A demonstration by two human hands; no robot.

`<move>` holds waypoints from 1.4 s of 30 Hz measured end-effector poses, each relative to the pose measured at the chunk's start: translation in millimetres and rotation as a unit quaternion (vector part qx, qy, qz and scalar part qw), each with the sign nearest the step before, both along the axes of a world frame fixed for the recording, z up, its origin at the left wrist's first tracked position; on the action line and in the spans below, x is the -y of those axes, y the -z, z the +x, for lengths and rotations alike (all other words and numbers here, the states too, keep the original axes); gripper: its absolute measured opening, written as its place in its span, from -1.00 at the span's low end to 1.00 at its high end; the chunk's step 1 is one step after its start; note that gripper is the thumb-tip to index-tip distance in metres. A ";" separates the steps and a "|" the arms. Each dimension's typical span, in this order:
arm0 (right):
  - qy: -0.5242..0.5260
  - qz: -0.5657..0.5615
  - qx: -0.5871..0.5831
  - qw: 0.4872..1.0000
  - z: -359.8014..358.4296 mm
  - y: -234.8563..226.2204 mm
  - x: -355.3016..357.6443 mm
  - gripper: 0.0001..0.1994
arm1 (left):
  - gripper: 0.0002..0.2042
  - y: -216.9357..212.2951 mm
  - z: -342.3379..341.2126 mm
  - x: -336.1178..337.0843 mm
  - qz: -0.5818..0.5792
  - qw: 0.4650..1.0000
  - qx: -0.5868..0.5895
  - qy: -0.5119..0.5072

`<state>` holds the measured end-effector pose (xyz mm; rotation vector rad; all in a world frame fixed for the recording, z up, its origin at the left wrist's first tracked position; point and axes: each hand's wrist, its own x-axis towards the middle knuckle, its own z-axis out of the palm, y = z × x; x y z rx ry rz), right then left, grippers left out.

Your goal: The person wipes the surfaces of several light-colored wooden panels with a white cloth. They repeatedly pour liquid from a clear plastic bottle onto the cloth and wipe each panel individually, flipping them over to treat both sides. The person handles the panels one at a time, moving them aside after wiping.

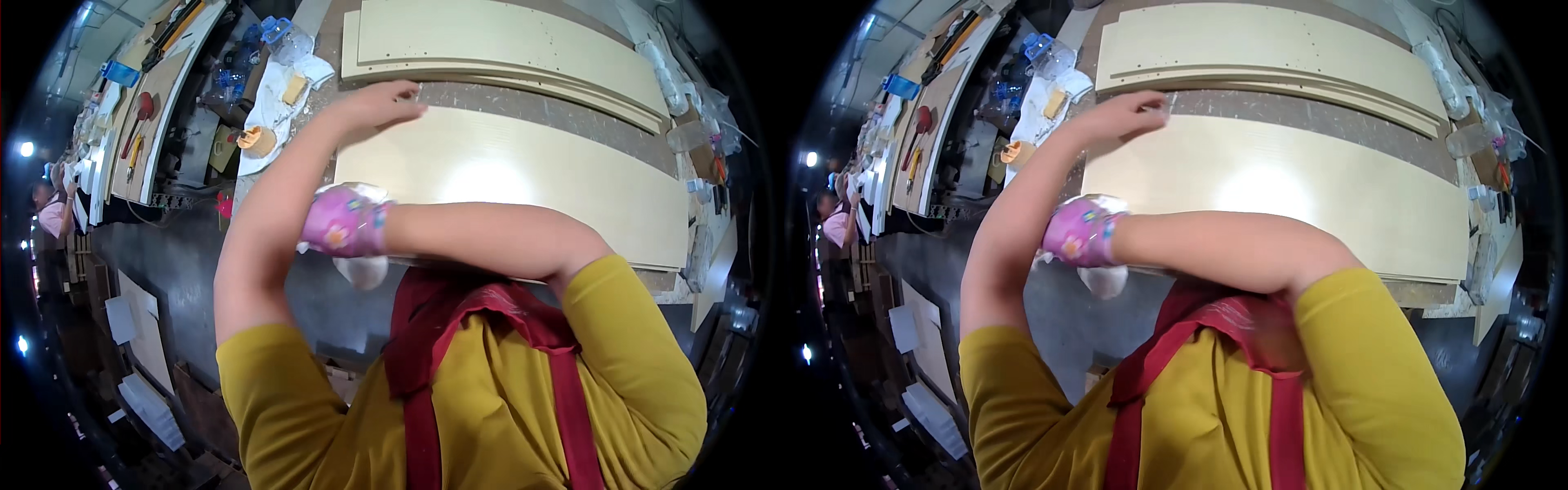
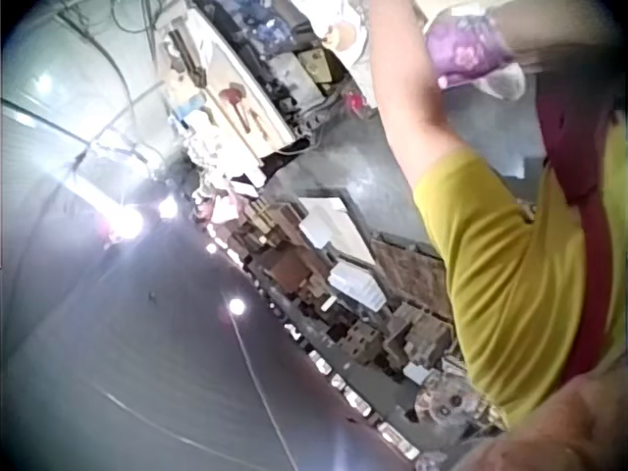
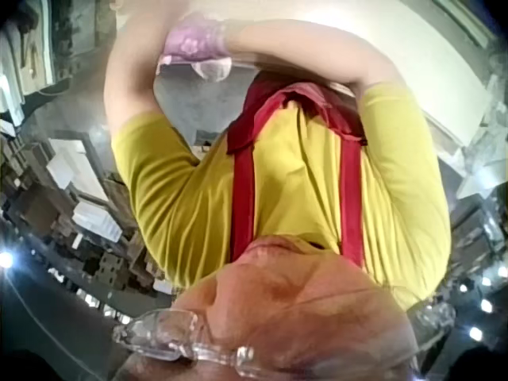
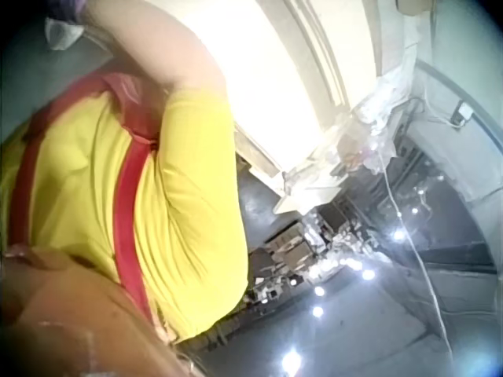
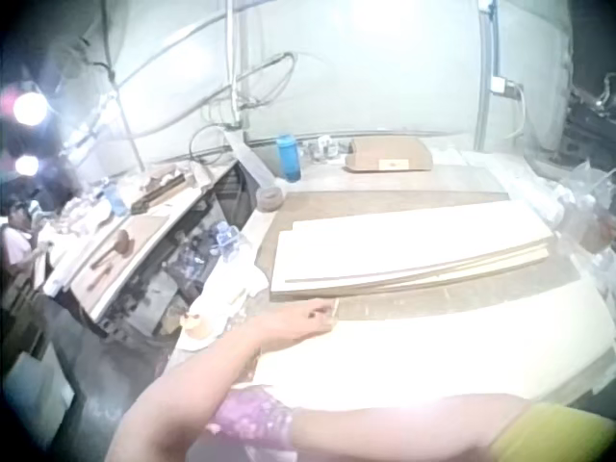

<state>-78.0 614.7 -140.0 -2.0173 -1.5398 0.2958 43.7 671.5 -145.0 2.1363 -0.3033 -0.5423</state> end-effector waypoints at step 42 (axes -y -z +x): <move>0.729 -0.221 0.169 0.625 45.0 36.8 568.6 -0.70 | -0.31 18.8 -164.4 144.0 0.278 0.872 0.330 0.230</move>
